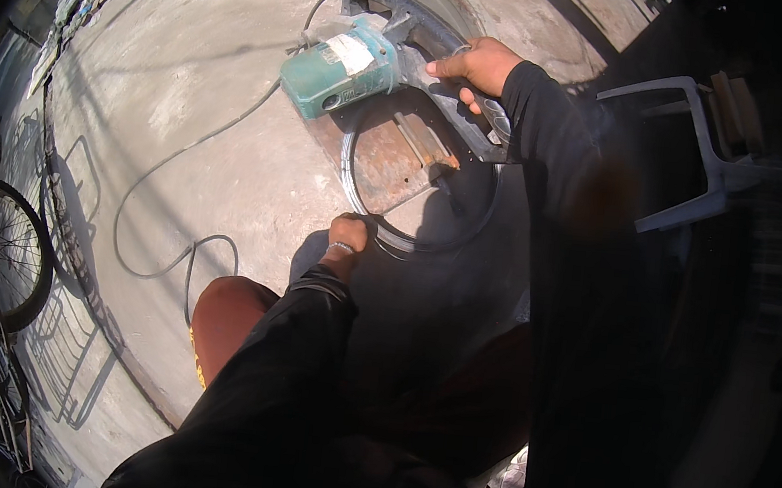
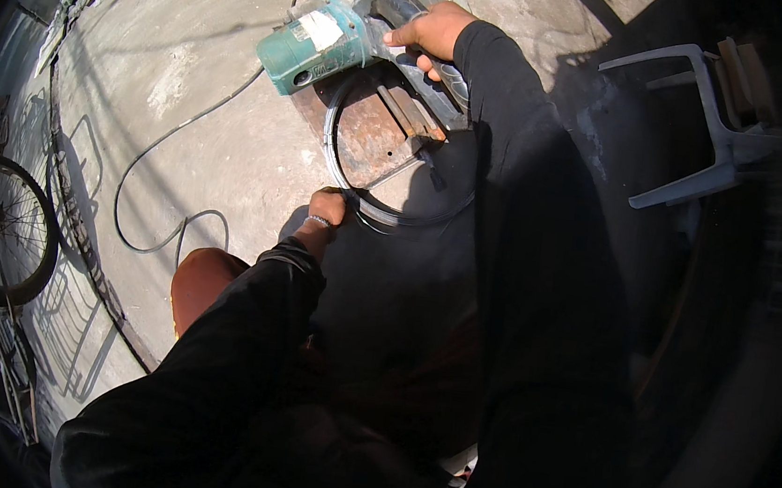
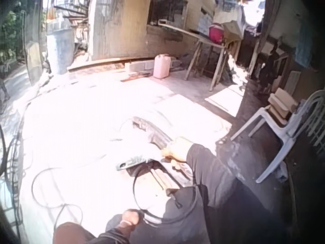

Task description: The person uses a chop saw to cut a metal ring into smaller segments. They repeatedly position the ring under the blade, lower the saw to cut, and then remove the cut pieces.

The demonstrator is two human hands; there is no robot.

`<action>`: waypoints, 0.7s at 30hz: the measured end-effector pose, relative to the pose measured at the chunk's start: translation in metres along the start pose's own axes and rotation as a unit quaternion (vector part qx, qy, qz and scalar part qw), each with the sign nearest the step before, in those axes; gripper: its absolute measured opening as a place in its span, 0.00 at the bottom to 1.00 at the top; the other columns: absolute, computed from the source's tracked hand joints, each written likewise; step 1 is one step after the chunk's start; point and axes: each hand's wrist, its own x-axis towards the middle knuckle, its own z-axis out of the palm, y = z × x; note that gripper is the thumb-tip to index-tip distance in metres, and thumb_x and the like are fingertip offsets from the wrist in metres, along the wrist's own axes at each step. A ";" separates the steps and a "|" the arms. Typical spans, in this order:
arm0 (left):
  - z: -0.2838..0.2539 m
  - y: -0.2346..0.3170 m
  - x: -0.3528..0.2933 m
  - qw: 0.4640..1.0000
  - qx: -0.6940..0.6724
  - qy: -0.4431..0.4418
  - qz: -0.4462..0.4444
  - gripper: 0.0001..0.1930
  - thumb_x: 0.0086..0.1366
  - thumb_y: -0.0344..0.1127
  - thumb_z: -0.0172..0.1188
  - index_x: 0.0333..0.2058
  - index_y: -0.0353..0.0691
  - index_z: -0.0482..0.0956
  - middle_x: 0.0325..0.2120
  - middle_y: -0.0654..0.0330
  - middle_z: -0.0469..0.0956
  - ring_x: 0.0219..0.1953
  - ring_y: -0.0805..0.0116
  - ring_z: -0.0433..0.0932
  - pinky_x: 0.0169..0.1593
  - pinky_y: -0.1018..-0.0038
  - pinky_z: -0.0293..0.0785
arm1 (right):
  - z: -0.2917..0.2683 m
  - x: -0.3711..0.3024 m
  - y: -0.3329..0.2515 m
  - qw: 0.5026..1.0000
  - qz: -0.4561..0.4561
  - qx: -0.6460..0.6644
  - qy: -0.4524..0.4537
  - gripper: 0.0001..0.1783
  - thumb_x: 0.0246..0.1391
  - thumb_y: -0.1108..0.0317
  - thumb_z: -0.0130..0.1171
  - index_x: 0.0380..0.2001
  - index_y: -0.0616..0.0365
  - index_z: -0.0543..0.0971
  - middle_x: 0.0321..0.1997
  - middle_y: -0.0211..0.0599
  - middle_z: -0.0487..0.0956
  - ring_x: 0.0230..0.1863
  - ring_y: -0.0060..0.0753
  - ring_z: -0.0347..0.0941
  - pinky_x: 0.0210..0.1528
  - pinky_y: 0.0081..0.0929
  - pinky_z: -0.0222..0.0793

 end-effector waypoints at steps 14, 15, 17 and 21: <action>0.011 -0.010 0.004 1.000 0.009 -0.009 0.026 0.15 0.57 0.35 0.50 0.36 0.34 0.83 0.39 0.42 0.81 0.45 0.45 0.80 0.50 0.62 0.75 | 0.004 0.013 0.013 0.996 -0.041 0.081 0.010 0.24 0.48 0.58 0.71 0.32 0.71 0.75 0.15 0.40 0.74 0.10 0.28 0.68 0.15 0.27 0.67; 0.017 -0.012 0.006 0.999 -0.037 0.000 -0.011 0.15 0.57 0.35 0.50 0.35 0.34 0.83 0.39 0.42 0.81 0.45 0.45 0.80 0.50 0.62 0.75 | 0.004 0.013 0.012 0.995 -0.044 0.084 0.010 0.24 0.48 0.58 0.71 0.32 0.72 0.75 0.16 0.40 0.74 0.10 0.28 0.68 0.15 0.27 0.67; 0.022 -0.012 0.008 0.989 -0.125 0.015 -0.084 0.15 0.57 0.34 0.50 0.35 0.34 0.83 0.39 0.43 0.81 0.45 0.46 0.79 0.50 0.63 0.75 | 0.003 0.014 0.011 0.996 -0.035 0.079 -0.007 0.25 0.47 0.59 0.72 0.33 0.72 0.74 0.17 0.41 0.75 0.11 0.28 0.68 0.15 0.27 0.67; 0.012 -0.002 0.002 0.982 -0.153 0.030 -0.103 0.15 0.57 0.34 0.50 0.36 0.34 0.83 0.40 0.44 0.81 0.46 0.46 0.79 0.51 0.64 0.75 | 0.004 0.006 0.006 0.996 -0.006 0.093 -0.005 0.24 0.48 0.63 0.71 0.39 0.71 0.73 0.25 0.40 0.76 0.12 0.23 0.65 0.12 0.27 0.65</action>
